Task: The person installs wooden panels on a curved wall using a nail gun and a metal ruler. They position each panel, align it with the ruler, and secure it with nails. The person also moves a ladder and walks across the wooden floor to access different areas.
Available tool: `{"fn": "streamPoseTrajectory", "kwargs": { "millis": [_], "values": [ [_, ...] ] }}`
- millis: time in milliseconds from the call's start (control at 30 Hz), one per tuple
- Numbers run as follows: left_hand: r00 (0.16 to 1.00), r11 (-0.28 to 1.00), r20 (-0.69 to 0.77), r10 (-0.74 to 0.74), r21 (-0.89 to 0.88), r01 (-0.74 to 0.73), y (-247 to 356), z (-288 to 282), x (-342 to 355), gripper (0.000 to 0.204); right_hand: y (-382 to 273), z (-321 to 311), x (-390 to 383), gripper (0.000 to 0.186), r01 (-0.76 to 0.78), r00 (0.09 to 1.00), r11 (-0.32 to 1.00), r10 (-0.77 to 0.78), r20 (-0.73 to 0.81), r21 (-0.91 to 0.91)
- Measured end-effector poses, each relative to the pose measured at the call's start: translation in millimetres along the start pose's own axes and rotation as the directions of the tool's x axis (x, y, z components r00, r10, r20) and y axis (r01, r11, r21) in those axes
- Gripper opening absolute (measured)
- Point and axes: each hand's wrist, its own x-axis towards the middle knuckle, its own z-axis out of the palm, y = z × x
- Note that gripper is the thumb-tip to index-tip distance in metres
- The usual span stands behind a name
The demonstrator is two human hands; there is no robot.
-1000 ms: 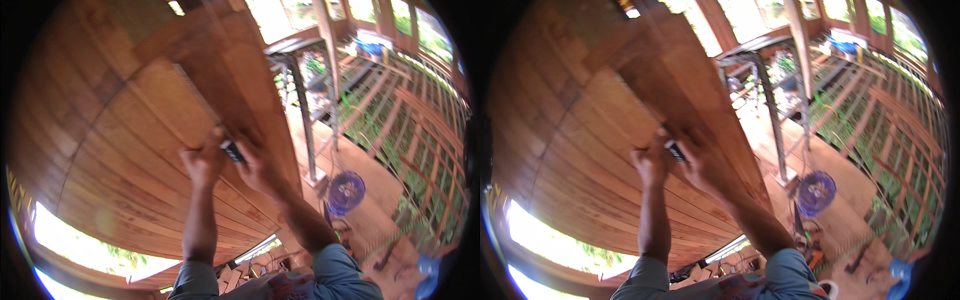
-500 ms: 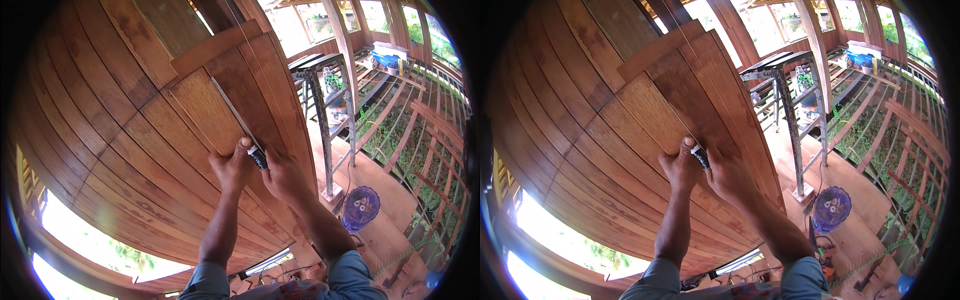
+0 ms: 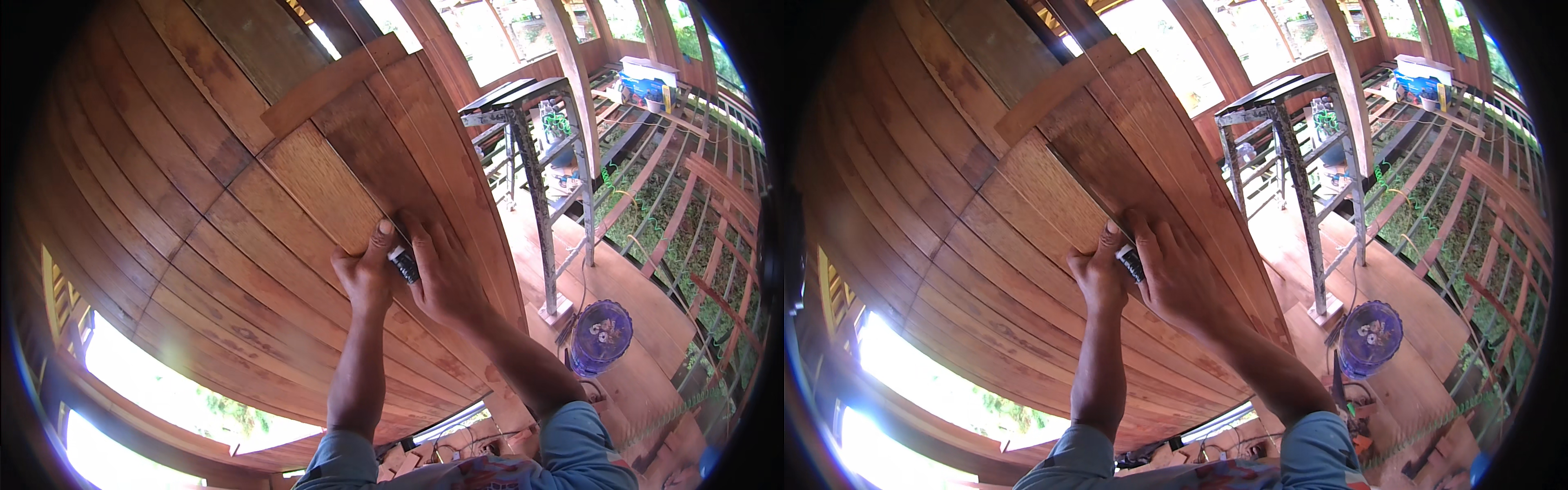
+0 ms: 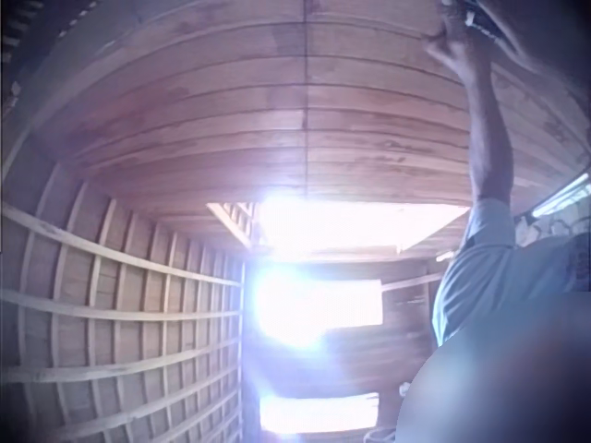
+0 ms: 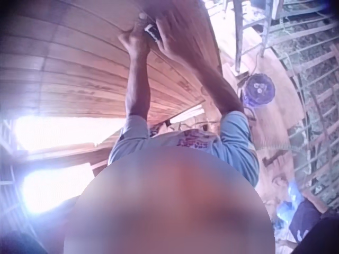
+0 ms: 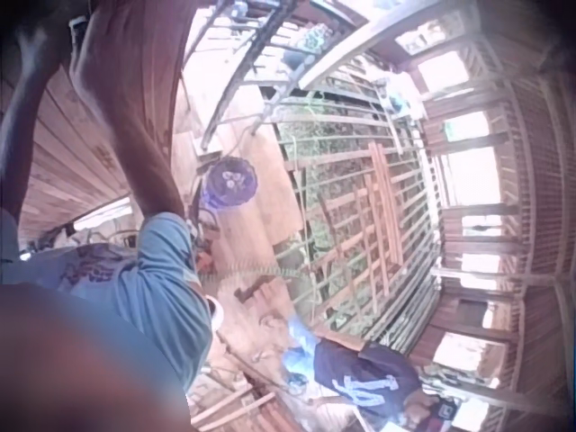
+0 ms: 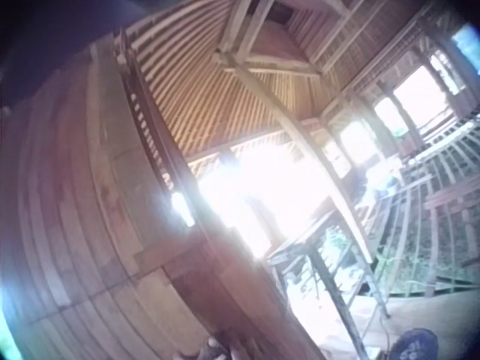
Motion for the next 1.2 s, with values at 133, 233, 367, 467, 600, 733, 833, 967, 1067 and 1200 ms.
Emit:
{"fn": "streamPoseTrajectory", "kwargs": {
  "millis": [133,233,367,467,600,733,833,967,1067,1200],
  "values": [
    [0.999,0.999,0.022,-0.027,-0.03,0.028,0,1,0,0.035,6,-2,-5,0.077,0.01,0.999,0.999,-0.012,0.042,0.042],
    [0.999,0.999,-0.023,-0.048,0.008,0.048,3,2,-1,0.034,6,-2,-5,0.08,-0.031,0.998,0.994,0.025,0.065,0.1],
    [0.998,0.999,-0.059,-0.009,0.035,0.011,1,2,-2,0.03,2,-8,-8,0.082,-0.031,0.997,0.992,0.022,0.068,0.125],
    [0.982,0.969,-0.182,0.046,0.246,0.0,-9,-8,1,0.039,8,-24,-22,0.078,-0.017,1.0,0.982,0.012,0.027,0.19],
    [0.959,0.247,-0.124,0.255,0.967,0.06,-28,-40,6,0.048,59,-73,-86,0.064,-0.126,0.963,0.928,0.199,-0.183,0.35],
    [0.977,0.448,-0.095,0.191,0.894,-0.001,-56,-51,11,0.047,137,-129,-252,0.042,-0.593,0.707,0.776,0.63,-0.322,0.215],
    [0.977,0.697,-0.2,0.07,0.711,0.095,-90,-38,-14,0.047,175,-158,-428,0.028,-0.884,0.285,0.402,0.868,-0.408,0.239],
    [0.979,0.65,-0.2,-0.038,0.74,0.176,-146,-28,-67,0.046,177,-183,-665,0.029,-0.984,-0.159,-0.177,0.861,-0.483,0.01],
    [0.975,0.584,-0.19,-0.115,0.781,0.221,-194,-35,-107,0.046,167,-192,-811,0.032,-0.869,-0.386,-0.483,0.795,-0.468,-0.103],
    [0.967,0.497,-0.169,-0.192,0.833,0.244,-259,-41,-159,0.045,190,-198,-963,0.034,-0.692,-0.591,-0.708,0.666,-0.456,-0.137]
  ]
}}
